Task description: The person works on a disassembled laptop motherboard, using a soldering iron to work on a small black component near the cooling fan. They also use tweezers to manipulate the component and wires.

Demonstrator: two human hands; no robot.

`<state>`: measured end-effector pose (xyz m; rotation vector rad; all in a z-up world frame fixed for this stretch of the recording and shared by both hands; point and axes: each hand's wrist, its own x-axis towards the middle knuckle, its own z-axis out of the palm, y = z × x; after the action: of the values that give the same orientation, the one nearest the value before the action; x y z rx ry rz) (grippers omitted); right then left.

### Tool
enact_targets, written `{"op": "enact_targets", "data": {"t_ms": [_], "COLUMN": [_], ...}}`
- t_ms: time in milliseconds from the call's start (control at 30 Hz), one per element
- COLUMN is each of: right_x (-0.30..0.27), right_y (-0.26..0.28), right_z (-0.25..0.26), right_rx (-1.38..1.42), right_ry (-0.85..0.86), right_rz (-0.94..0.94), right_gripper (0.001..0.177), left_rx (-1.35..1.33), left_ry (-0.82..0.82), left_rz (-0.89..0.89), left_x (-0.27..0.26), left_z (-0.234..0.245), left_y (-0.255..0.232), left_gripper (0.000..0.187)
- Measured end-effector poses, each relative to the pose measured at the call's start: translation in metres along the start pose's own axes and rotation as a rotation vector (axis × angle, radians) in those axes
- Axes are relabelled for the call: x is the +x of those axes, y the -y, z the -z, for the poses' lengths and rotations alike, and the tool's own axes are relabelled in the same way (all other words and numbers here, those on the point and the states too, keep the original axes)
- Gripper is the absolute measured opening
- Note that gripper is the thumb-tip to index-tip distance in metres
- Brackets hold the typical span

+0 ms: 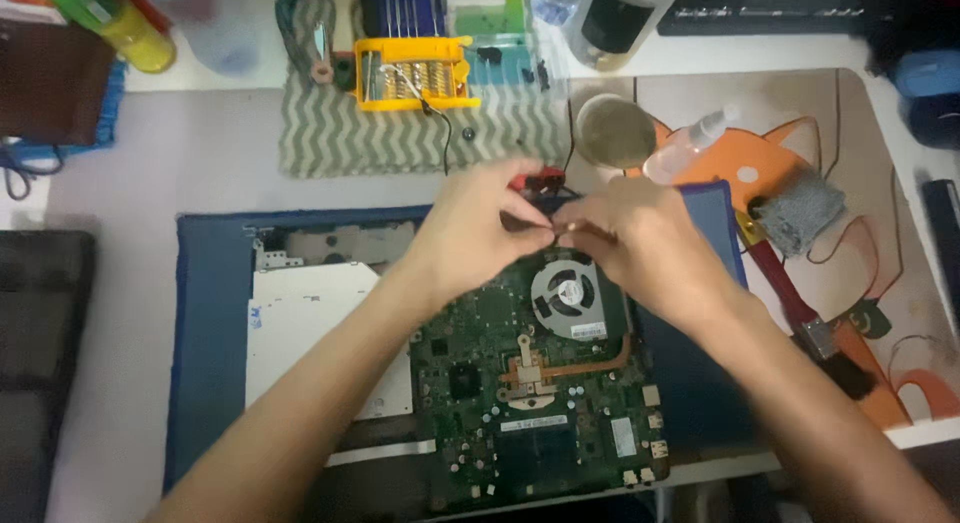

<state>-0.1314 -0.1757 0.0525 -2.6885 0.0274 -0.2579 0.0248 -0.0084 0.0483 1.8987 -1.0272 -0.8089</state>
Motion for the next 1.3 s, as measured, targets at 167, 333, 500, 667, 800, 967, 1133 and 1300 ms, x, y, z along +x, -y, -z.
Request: {"op": "enact_targets", "data": {"t_ms": [167,333,500,667,800,967,1133,1300], "right_x": [0.000,0.000,-0.004,-0.003,-0.003,-0.001,-0.008,-0.012], "right_y": [0.015,0.023,0.008,0.006,0.004,0.010,0.010,0.009], "right_z": [0.013,0.032,0.025,0.018,0.013,0.028,0.048,0.038], "right_rx": [0.130,0.213,0.304,0.336,0.319,0.236,0.180,0.243], "right_ry": [-0.033,-0.015,0.076,0.043,0.023,-0.018,-0.071,-0.008], "right_rz": [-0.047,-0.259,-0.340,-0.361,-0.410,-0.399,-0.443,-0.364], "right_gripper": [0.018,0.021,0.019,0.018,0.017,0.014,0.014,0.021], "left_rx": [0.056,-0.105,-0.169,-0.211,-0.186,-0.043,-0.014,-0.032], "left_ry": [-0.031,0.032,0.080,0.094,0.019,-0.054,-0.041,-0.028], "left_rz": [-0.322,-0.142,-0.021,0.068,0.029,-0.116,-0.169,-0.208], "left_x": [0.006,-0.002,-0.001,-0.010,-0.008,0.000,-0.007,-0.011], "left_z": [-0.013,-0.004,0.000,0.003,-0.004,-0.011,-0.016,-0.018], "left_y": [0.040,0.020,0.018,0.006,0.010,0.021,0.013,0.002], "left_gripper": [0.044,0.070,0.079,0.074,0.065,0.056,0.046,0.050]}}
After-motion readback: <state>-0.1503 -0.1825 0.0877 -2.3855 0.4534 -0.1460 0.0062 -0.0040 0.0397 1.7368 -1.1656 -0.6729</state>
